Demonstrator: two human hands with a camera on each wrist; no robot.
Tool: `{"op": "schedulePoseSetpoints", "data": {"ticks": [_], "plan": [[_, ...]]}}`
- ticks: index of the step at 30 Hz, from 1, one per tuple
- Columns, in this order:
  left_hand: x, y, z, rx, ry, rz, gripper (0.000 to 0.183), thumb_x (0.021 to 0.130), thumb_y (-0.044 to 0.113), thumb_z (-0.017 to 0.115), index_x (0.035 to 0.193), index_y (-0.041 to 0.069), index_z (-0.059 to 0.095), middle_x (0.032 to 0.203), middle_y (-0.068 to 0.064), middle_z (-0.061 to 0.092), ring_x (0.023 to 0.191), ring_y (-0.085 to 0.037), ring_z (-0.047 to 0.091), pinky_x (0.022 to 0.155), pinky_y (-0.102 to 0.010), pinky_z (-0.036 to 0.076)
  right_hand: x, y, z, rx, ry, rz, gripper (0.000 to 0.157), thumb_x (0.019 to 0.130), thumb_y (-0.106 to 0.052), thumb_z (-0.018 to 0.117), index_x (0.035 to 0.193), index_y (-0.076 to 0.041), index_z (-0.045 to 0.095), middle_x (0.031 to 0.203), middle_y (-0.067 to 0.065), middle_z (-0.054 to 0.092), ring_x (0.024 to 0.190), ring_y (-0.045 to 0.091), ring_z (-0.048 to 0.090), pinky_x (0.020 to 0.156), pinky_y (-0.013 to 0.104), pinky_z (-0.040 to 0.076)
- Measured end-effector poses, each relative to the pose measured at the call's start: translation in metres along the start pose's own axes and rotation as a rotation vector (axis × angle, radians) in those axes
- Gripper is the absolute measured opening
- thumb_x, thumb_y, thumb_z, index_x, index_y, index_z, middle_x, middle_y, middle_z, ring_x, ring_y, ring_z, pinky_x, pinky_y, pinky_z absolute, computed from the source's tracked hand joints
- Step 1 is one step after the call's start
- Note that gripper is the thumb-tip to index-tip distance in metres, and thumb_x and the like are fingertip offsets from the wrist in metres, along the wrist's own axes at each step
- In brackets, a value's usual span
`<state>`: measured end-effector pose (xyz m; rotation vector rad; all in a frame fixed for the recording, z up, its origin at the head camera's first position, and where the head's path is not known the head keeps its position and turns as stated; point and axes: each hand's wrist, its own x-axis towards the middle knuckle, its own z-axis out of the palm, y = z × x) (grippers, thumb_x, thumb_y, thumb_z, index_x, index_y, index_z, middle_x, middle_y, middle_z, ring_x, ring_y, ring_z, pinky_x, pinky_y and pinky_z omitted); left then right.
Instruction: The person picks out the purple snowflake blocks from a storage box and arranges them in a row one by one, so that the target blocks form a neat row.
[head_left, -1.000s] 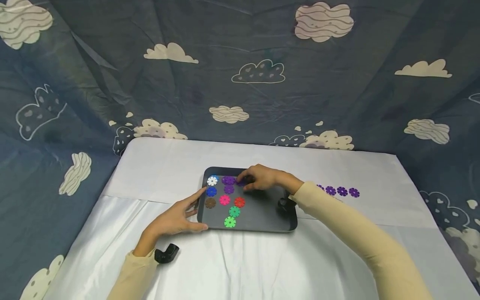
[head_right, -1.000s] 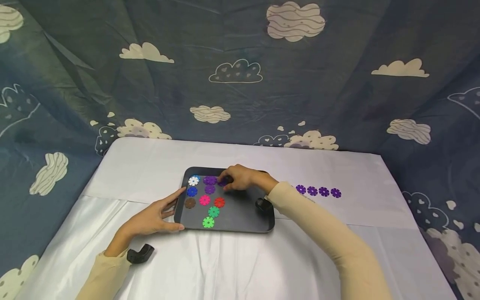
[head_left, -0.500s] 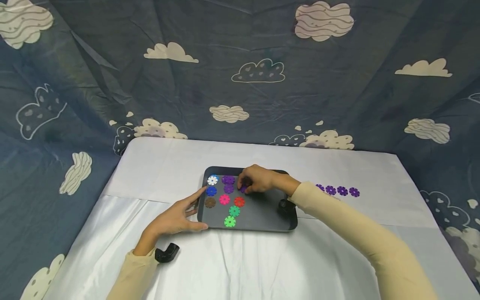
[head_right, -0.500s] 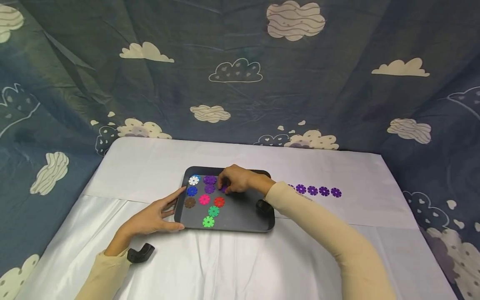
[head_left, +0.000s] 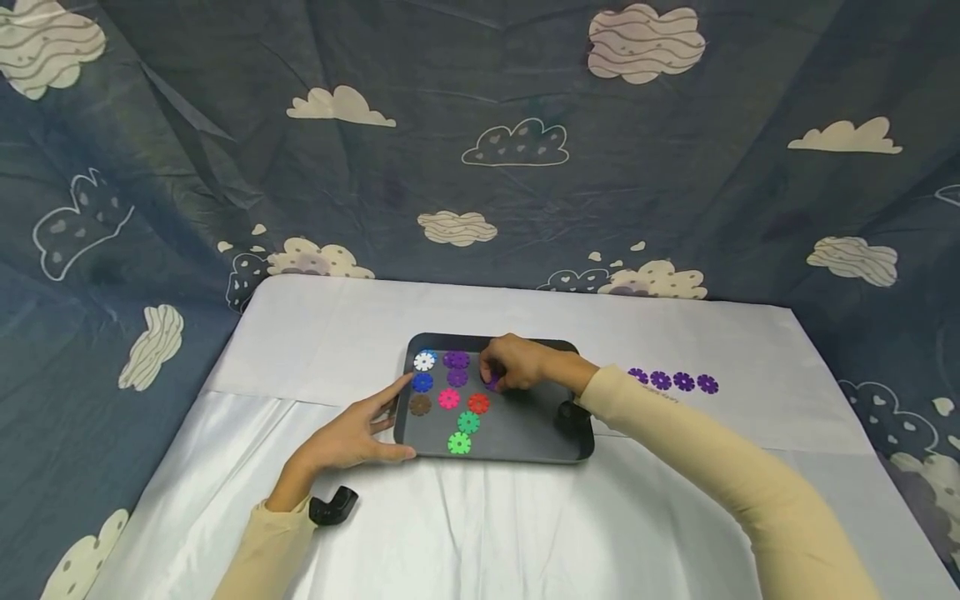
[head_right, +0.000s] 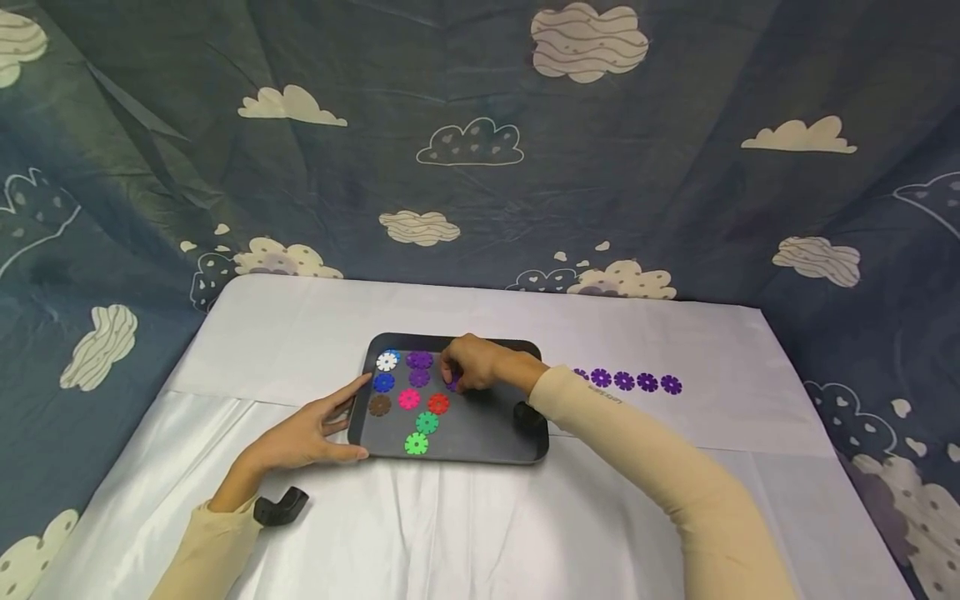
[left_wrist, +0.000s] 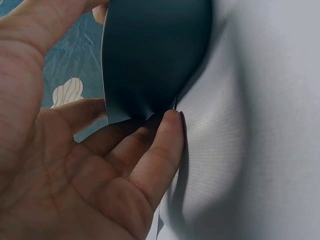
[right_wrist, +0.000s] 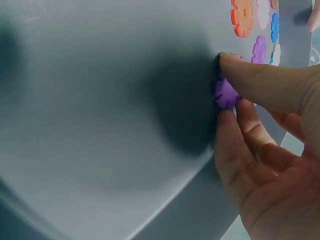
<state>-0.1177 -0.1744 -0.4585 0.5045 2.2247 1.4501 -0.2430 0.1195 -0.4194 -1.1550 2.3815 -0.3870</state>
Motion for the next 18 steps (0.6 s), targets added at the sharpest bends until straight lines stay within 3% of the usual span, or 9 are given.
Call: {"op": "schedulePoseSetpoints", "data": {"ticks": [7, 18], "plan": [[0.000, 0.000, 0.000, 0.004, -0.002, 0.002, 0.111, 0.079, 0.022, 0.087, 0.163, 0.016, 0.014, 0.166, -0.021, 0.012, 0.152, -0.039, 0.020, 0.117, -0.043, 0.040, -0.004, 0.002, 0.000, 0.034, 0.012, -0.013, 0.017, 0.079, -0.003, 0.082, 0.087, -0.010, 0.069, 0.085, 0.001, 0.068, 0.077, 0.011, 0.057, 0.069, 0.021, 0.050], [0.000, 0.001, 0.000, 0.011, 0.002, -0.005, 0.111, 0.079, 0.022, 0.087, 0.163, 0.017, 0.015, 0.166, -0.021, 0.014, 0.152, -0.038, 0.021, 0.117, -0.044, 0.040, -0.012, 0.010, -0.005, 0.201, 0.076, -0.026, 0.017, 0.081, 0.001, 0.080, 0.095, -0.007, 0.073, 0.095, 0.005, 0.072, 0.091, 0.016, 0.067, 0.080, 0.023, 0.060]]}}
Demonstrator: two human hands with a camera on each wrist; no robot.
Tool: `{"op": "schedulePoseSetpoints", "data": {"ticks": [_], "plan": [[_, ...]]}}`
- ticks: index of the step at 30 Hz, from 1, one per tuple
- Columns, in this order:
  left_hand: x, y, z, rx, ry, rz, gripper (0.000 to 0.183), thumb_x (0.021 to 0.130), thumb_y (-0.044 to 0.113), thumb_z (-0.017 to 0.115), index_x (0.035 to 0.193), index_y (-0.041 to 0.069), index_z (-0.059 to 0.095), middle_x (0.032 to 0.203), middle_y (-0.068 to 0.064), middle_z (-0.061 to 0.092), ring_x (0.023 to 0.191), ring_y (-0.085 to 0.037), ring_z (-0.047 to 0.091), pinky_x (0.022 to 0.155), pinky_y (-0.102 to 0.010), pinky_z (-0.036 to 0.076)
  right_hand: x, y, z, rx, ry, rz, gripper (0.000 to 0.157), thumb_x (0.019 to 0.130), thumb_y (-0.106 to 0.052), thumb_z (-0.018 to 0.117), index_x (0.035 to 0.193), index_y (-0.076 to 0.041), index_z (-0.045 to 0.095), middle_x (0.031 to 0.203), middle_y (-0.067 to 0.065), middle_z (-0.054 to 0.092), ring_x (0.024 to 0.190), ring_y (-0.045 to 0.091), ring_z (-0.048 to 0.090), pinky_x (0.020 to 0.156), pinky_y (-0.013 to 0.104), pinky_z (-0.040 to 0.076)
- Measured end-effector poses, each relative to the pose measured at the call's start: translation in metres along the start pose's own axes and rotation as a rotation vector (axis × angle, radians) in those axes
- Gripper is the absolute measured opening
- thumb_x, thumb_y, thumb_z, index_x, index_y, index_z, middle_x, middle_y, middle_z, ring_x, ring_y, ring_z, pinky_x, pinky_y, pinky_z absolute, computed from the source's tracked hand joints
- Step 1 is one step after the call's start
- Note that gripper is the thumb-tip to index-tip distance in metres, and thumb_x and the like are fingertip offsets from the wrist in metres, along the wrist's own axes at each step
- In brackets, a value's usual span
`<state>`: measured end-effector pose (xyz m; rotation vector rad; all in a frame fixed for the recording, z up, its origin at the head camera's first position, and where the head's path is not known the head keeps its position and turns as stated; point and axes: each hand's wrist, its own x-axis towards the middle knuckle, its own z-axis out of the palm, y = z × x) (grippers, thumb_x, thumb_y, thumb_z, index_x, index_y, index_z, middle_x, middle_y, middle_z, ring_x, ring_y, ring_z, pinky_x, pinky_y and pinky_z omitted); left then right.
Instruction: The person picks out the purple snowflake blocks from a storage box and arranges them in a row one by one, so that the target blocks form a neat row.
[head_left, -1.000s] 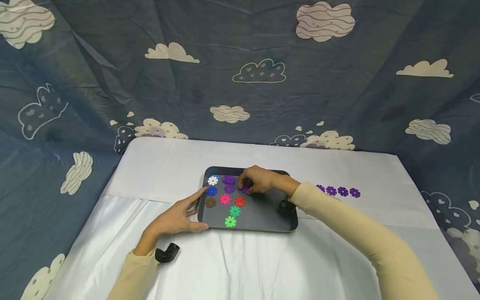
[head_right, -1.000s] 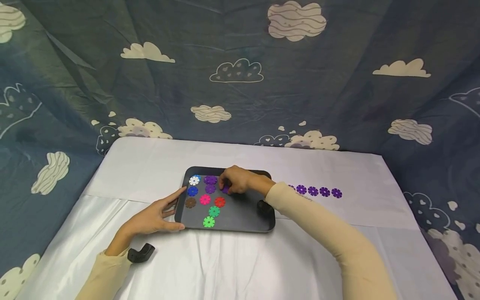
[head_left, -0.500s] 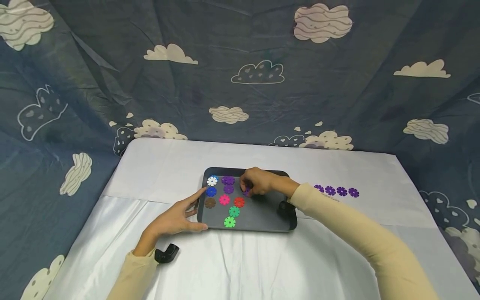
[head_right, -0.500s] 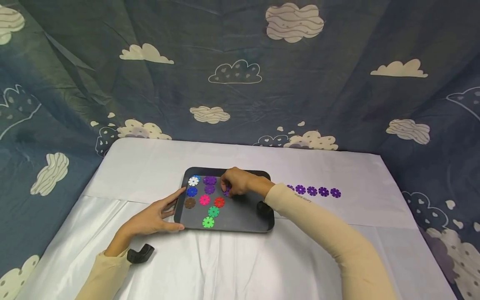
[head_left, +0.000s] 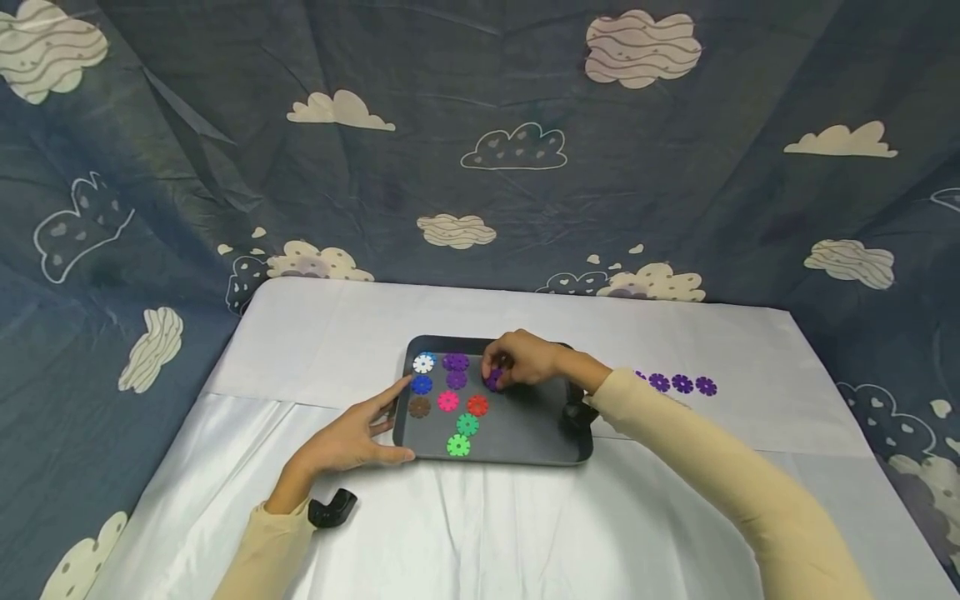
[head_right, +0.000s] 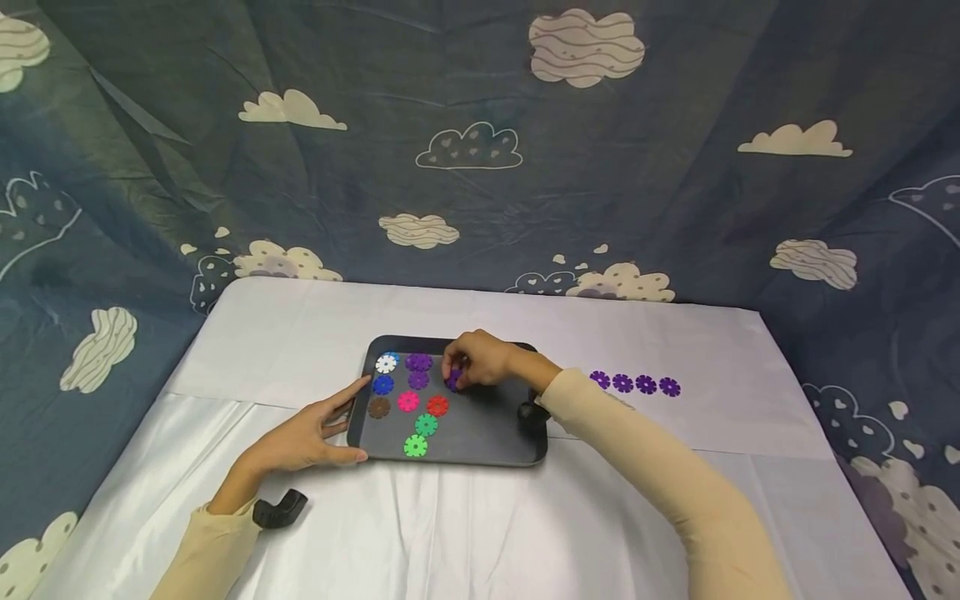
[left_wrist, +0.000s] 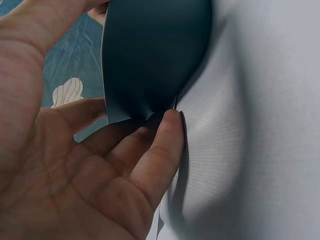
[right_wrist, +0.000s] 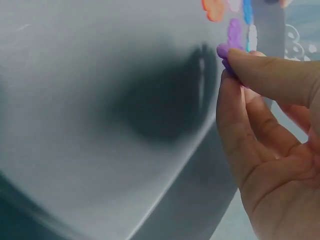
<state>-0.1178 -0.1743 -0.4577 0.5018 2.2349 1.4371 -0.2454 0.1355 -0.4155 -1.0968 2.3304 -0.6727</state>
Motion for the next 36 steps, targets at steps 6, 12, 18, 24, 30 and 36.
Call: {"op": "schedulePoseSetpoints", "data": {"ticks": [6, 12, 18, 24, 30, 36], "plan": [[-0.001, -0.001, 0.000, 0.008, -0.001, 0.007, 0.110, 0.079, 0.024, 0.087, 0.163, 0.017, 0.015, 0.166, -0.021, 0.014, 0.152, -0.039, 0.021, 0.117, -0.044, 0.041, -0.009, 0.004, -0.009, 0.047, 0.040, -0.033, 0.013, 0.083, 0.000, 0.078, 0.094, -0.007, 0.075, 0.093, 0.003, 0.075, 0.085, 0.010, 0.068, 0.076, 0.021, 0.060], [-0.001, 0.000, 0.000, 0.009, 0.001, 0.008, 0.110, 0.079, 0.023, 0.087, 0.162, 0.017, 0.015, 0.166, -0.021, 0.014, 0.152, -0.039, 0.022, 0.117, -0.044, 0.041, -0.024, 0.008, -0.018, 0.128, 0.074, -0.026, 0.012, 0.085, 0.001, 0.076, 0.096, -0.005, 0.076, 0.095, 0.004, 0.076, 0.083, 0.011, 0.068, 0.076, 0.023, 0.061], [-0.001, 0.000, 0.000, 0.009, 0.000, 0.003, 0.111, 0.079, 0.021, 0.087, 0.163, 0.017, 0.015, 0.166, -0.021, 0.013, 0.151, -0.039, 0.021, 0.117, -0.043, 0.040, -0.040, 0.014, -0.024, 0.200, 0.147, 0.016, 0.013, 0.087, -0.004, 0.076, 0.100, -0.005, 0.077, 0.097, 0.006, 0.076, 0.081, 0.013, 0.066, 0.073, 0.022, 0.059], [-0.002, 0.000, 0.000, 0.011, 0.003, -0.005, 0.111, 0.079, 0.023, 0.087, 0.163, 0.017, 0.015, 0.166, -0.021, 0.013, 0.151, -0.039, 0.021, 0.117, -0.044, 0.040, -0.058, 0.021, -0.031, 0.268, 0.215, 0.061, 0.016, 0.091, -0.004, 0.072, 0.107, -0.006, 0.076, 0.105, 0.010, 0.075, 0.090, 0.019, 0.070, 0.082, 0.027, 0.062], [-0.002, 0.001, 0.001, -0.005, 0.002, -0.016, 0.110, 0.079, 0.022, 0.087, 0.163, 0.019, 0.016, 0.166, -0.021, 0.012, 0.152, -0.040, 0.020, 0.117, -0.045, 0.041, -0.081, 0.025, -0.037, 0.325, 0.296, 0.136, 0.019, 0.093, -0.005, 0.070, 0.110, -0.011, 0.075, 0.109, 0.009, 0.074, 0.095, 0.025, 0.070, 0.086, 0.029, 0.060], [-0.002, 0.002, 0.002, -0.008, 0.002, -0.018, 0.110, 0.079, 0.021, 0.087, 0.163, 0.019, 0.015, 0.166, -0.021, 0.012, 0.152, -0.040, 0.020, 0.117, -0.046, 0.040, -0.107, 0.036, -0.032, 0.333, 0.381, 0.194, 0.017, 0.096, -0.013, 0.069, 0.111, -0.012, 0.075, 0.107, 0.009, 0.074, 0.100, 0.035, 0.070, 0.080, 0.026, 0.058]]}}
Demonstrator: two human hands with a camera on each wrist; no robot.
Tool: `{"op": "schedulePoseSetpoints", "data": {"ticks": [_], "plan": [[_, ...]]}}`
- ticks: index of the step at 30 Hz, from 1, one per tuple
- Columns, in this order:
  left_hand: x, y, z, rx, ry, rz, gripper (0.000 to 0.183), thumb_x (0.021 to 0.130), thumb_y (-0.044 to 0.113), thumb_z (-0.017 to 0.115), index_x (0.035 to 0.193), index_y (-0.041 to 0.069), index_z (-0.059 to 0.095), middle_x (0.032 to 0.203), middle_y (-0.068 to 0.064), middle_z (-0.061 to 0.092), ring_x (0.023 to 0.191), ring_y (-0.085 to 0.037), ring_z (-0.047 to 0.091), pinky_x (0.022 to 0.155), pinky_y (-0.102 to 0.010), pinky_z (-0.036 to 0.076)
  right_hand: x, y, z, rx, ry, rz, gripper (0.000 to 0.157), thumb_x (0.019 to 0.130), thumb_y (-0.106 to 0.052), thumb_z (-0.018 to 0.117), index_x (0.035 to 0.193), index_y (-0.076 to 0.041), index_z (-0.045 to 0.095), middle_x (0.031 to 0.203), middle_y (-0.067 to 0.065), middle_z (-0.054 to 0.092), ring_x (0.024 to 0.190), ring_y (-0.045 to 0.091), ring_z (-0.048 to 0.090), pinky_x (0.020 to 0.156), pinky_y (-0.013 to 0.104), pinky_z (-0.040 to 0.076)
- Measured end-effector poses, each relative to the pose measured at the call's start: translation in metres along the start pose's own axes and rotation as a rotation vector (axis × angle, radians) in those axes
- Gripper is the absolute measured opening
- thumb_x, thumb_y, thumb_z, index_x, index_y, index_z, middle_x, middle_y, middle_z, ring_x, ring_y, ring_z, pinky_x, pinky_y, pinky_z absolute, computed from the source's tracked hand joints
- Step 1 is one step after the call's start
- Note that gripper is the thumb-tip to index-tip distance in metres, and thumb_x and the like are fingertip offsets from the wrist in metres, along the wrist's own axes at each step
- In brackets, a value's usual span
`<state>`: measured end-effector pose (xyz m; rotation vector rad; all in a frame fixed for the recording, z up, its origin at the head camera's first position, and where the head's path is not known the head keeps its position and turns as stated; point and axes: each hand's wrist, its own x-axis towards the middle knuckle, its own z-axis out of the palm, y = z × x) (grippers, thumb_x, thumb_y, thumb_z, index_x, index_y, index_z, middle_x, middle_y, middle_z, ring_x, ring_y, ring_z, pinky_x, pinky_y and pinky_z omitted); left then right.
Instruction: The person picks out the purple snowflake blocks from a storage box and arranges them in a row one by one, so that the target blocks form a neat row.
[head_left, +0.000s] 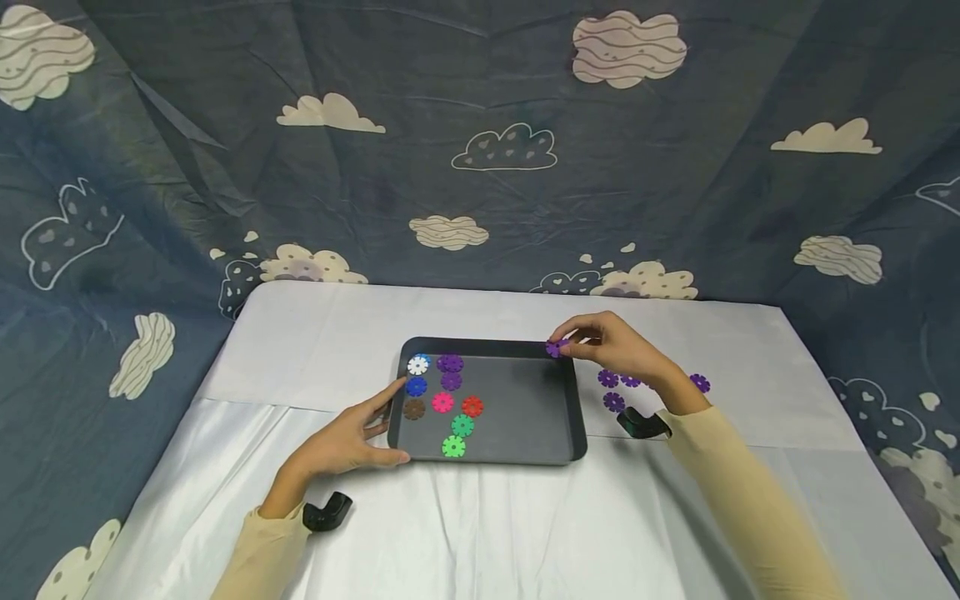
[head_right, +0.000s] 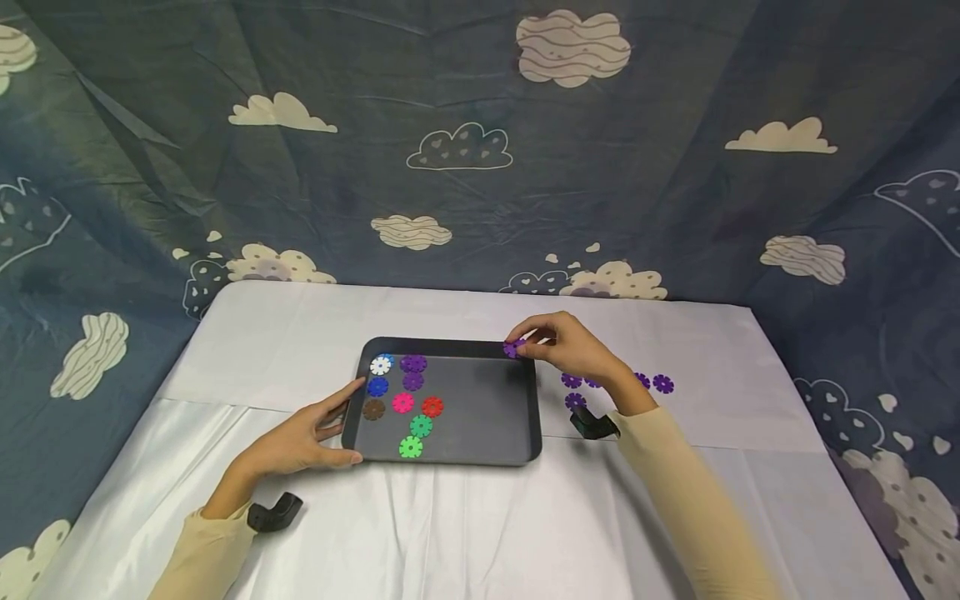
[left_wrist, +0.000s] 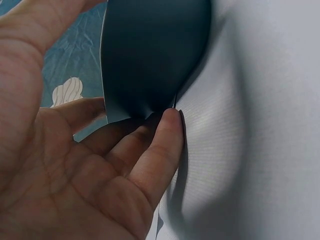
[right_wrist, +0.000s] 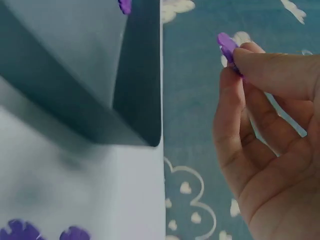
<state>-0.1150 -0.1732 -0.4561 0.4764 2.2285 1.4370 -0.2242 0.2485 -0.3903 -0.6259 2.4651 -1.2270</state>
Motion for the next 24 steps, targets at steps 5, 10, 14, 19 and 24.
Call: {"op": "schedulePoseSetpoints", "data": {"ticks": [5, 10, 14, 19, 24], "plan": [[0.000, 0.000, -0.001, -0.005, 0.001, -0.008, 0.111, 0.079, 0.023, 0.088, 0.163, 0.021, 0.015, 0.167, -0.019, 0.012, 0.152, -0.038, 0.020, 0.117, -0.044, 0.040, -0.020, 0.016, -0.004, 0.006, 0.072, 0.060, 0.020, 0.098, -0.021, 0.066, 0.115, -0.013, 0.074, 0.113, 0.009, 0.073, 0.103, 0.025, 0.069, 0.085, 0.029, 0.059], [0.001, -0.001, 0.000, -0.015, -0.007, -0.020, 0.112, 0.078, 0.025, 0.088, 0.163, 0.024, 0.015, 0.168, -0.016, 0.011, 0.153, -0.034, 0.019, 0.118, -0.041, 0.040, -0.044, 0.033, -0.010, 0.037, 0.147, 0.108, 0.026, 0.098, -0.023, 0.067, 0.119, -0.009, 0.071, 0.116, 0.010, 0.073, 0.103, 0.018, 0.069, 0.087, 0.021, 0.059], [0.001, -0.001, 0.000, -0.013, -0.003, -0.009, 0.112, 0.078, 0.024, 0.088, 0.163, 0.023, 0.015, 0.168, -0.015, 0.011, 0.153, -0.034, 0.019, 0.117, -0.041, 0.041, -0.061, 0.044, -0.018, 0.069, 0.218, 0.088, 0.028, 0.098, -0.022, 0.067, 0.120, -0.004, 0.069, 0.114, 0.011, 0.072, 0.100, 0.021, 0.069, 0.082, 0.023, 0.060], [0.001, -0.001, -0.001, -0.003, -0.002, 0.004, 0.112, 0.078, 0.024, 0.088, 0.163, 0.022, 0.015, 0.167, -0.016, 0.012, 0.153, -0.035, 0.020, 0.117, -0.041, 0.041, -0.077, 0.053, -0.025, 0.080, 0.265, 0.121, 0.033, 0.097, -0.024, 0.068, 0.123, -0.003, 0.067, 0.116, 0.010, 0.071, 0.096, 0.015, 0.068, 0.079, 0.019, 0.059], [0.001, -0.003, -0.001, -0.012, 0.000, 0.002, 0.112, 0.078, 0.024, 0.088, 0.163, 0.023, 0.015, 0.168, -0.016, 0.011, 0.153, -0.035, 0.019, 0.117, -0.041, 0.040, -0.087, 0.068, -0.024, 0.101, 0.242, 0.191, 0.038, 0.096, -0.026, 0.069, 0.125, -0.002, 0.065, 0.118, 0.007, 0.070, 0.097, 0.009, 0.068, 0.085, 0.012, 0.056]]}}
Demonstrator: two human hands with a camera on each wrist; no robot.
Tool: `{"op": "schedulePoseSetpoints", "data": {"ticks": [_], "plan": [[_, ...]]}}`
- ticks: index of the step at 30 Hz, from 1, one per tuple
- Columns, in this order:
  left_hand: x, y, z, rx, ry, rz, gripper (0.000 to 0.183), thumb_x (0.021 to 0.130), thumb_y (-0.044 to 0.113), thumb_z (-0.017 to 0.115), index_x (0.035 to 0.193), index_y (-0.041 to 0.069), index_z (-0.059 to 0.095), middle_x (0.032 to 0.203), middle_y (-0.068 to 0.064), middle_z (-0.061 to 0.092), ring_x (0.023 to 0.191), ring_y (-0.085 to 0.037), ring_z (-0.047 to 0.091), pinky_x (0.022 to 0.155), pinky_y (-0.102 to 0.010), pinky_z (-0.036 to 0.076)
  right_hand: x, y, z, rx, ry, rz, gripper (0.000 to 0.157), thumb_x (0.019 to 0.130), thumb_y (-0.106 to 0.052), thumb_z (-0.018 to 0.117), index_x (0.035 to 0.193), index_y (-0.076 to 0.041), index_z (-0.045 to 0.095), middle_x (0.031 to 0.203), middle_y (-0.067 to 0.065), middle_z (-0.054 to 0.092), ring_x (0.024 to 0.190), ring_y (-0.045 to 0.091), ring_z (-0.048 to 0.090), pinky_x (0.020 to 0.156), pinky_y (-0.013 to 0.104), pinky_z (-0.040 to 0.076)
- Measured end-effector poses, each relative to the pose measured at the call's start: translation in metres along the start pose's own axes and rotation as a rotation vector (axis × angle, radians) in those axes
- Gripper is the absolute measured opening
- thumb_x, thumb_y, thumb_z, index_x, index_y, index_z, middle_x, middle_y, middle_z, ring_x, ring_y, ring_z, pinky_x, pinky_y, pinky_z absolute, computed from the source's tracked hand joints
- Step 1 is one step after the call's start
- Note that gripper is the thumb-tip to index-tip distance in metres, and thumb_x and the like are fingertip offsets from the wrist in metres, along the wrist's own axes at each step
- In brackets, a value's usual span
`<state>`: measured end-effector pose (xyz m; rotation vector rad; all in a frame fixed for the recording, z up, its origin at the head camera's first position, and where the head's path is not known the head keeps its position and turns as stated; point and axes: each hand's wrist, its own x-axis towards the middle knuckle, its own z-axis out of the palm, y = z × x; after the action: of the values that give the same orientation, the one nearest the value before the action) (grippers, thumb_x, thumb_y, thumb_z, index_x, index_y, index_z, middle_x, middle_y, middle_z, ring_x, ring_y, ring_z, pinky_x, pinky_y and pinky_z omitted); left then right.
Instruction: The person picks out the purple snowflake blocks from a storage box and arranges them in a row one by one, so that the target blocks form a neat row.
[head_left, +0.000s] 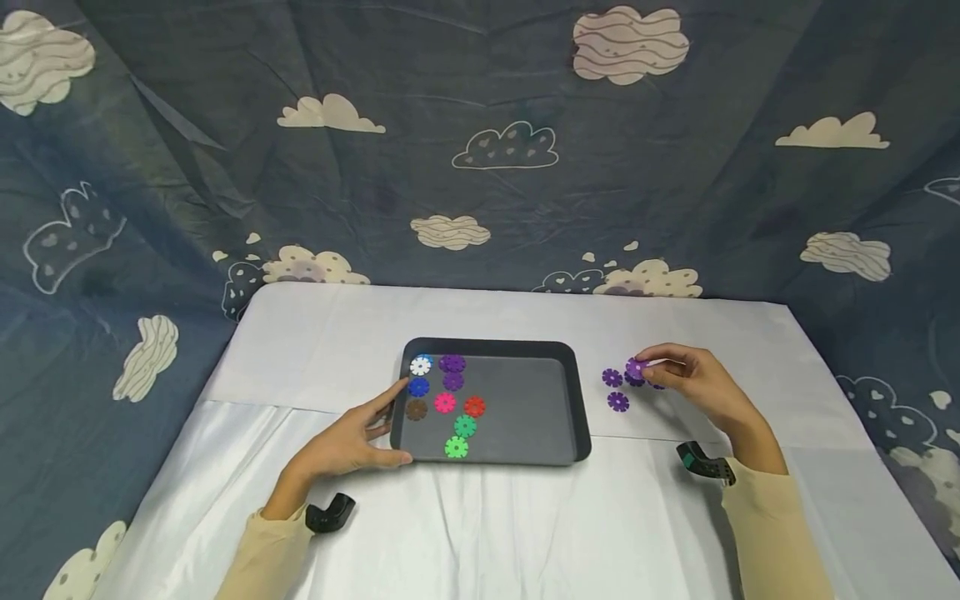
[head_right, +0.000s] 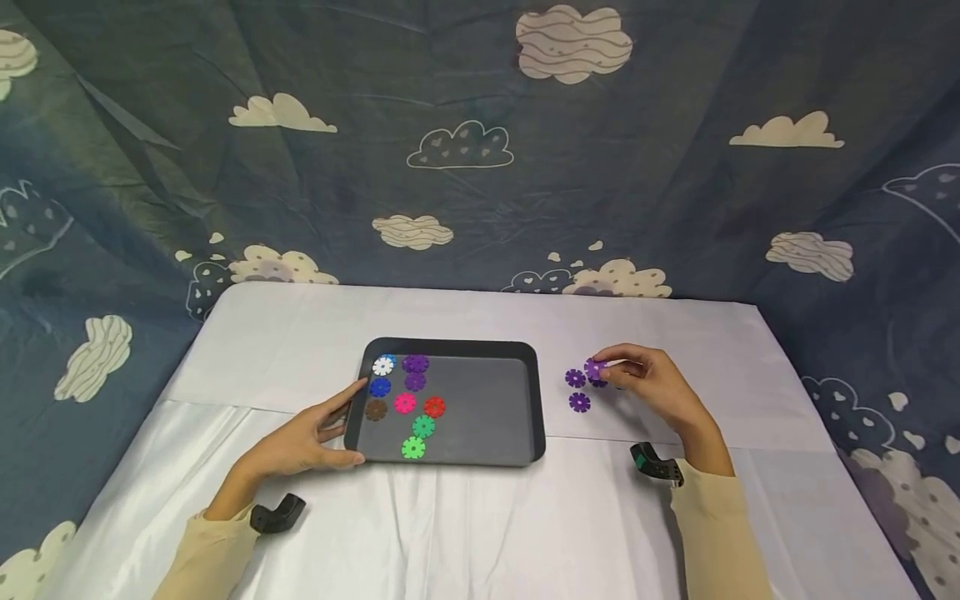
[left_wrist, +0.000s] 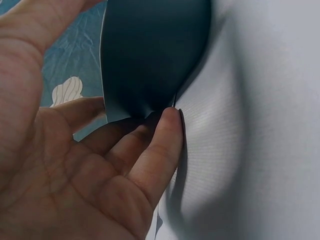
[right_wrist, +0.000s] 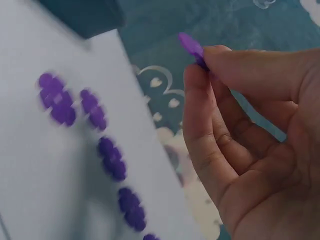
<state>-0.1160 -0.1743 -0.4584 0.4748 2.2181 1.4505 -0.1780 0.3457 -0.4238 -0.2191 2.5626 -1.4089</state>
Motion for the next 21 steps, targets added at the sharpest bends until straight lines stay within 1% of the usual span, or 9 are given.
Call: {"op": "schedulePoseSetpoints", "data": {"ticks": [2, 4, 7, 11, 16, 21], "plan": [[0.000, 0.000, 0.001, -0.005, -0.001, 0.004, 0.113, 0.078, 0.024, 0.088, 0.163, 0.023, 0.014, 0.168, -0.016, 0.011, 0.153, -0.035, 0.019, 0.117, -0.041, 0.040, -0.001, 0.006, -0.001, -0.008, -0.004, 0.006, 0.036, 0.097, -0.024, 0.069, 0.124, -0.001, 0.065, 0.119, 0.011, 0.070, 0.097, 0.008, 0.068, 0.085, 0.011, 0.055], [0.000, 0.000, 0.001, -0.004, -0.002, 0.006, 0.113, 0.078, 0.024, 0.088, 0.163, 0.023, 0.014, 0.167, -0.016, 0.011, 0.153, -0.035, 0.019, 0.117, -0.041, 0.040, -0.002, 0.010, -0.002, -0.043, -0.002, 0.003, 0.034, 0.097, -0.023, 0.068, 0.123, -0.002, 0.066, 0.120, 0.014, 0.069, 0.098, 0.005, 0.067, 0.086, 0.009, 0.054], [0.000, 0.001, 0.000, 0.005, -0.001, 0.009, 0.113, 0.077, 0.024, 0.089, 0.163, 0.022, 0.015, 0.167, -0.017, 0.011, 0.153, -0.035, 0.020, 0.117, -0.040, 0.041, -0.005, 0.012, -0.004, -0.080, -0.005, 0.021, 0.032, 0.098, -0.023, 0.067, 0.123, -0.003, 0.067, 0.122, 0.018, 0.069, 0.098, 0.003, 0.066, 0.087, 0.007, 0.050], [0.000, 0.001, 0.000, 0.010, -0.001, 0.017, 0.113, 0.077, 0.024, 0.089, 0.163, 0.021, 0.015, 0.167, -0.017, 0.012, 0.152, -0.035, 0.020, 0.117, -0.041, 0.041, -0.007, 0.013, -0.006, -0.104, -0.022, 0.043, 0.031, 0.098, -0.023, 0.067, 0.123, -0.003, 0.067, 0.121, 0.017, 0.069, 0.098, 0.003, 0.066, 0.087, 0.008, 0.046], [0.000, 0.001, 0.000, 0.003, -0.007, 0.019, 0.114, 0.077, 0.026, 0.089, 0.163, 0.021, 0.014, 0.167, -0.017, 0.011, 0.153, -0.035, 0.019, 0.117, -0.040, 0.040, -0.007, 0.017, -0.008, -0.100, -0.048, 0.042, 0.031, 0.096, -0.016, 0.068, 0.122, 0.001, 0.067, 0.119, 0.020, 0.070, 0.094, 0.003, 0.066, 0.084, 0.009, 0.048], [-0.001, 0.001, -0.001, 0.005, -0.004, 0.014, 0.114, 0.077, 0.026, 0.089, 0.163, 0.021, 0.014, 0.167, -0.017, 0.012, 0.153, -0.035, 0.020, 0.117, -0.041, 0.040, -0.005, 0.020, -0.008, -0.101, -0.091, 0.049, 0.029, 0.093, -0.010, 0.071, 0.119, 0.004, 0.068, 0.118, 0.022, 0.069, 0.090, 0.005, 0.065, 0.079, 0.014, 0.053]]}}
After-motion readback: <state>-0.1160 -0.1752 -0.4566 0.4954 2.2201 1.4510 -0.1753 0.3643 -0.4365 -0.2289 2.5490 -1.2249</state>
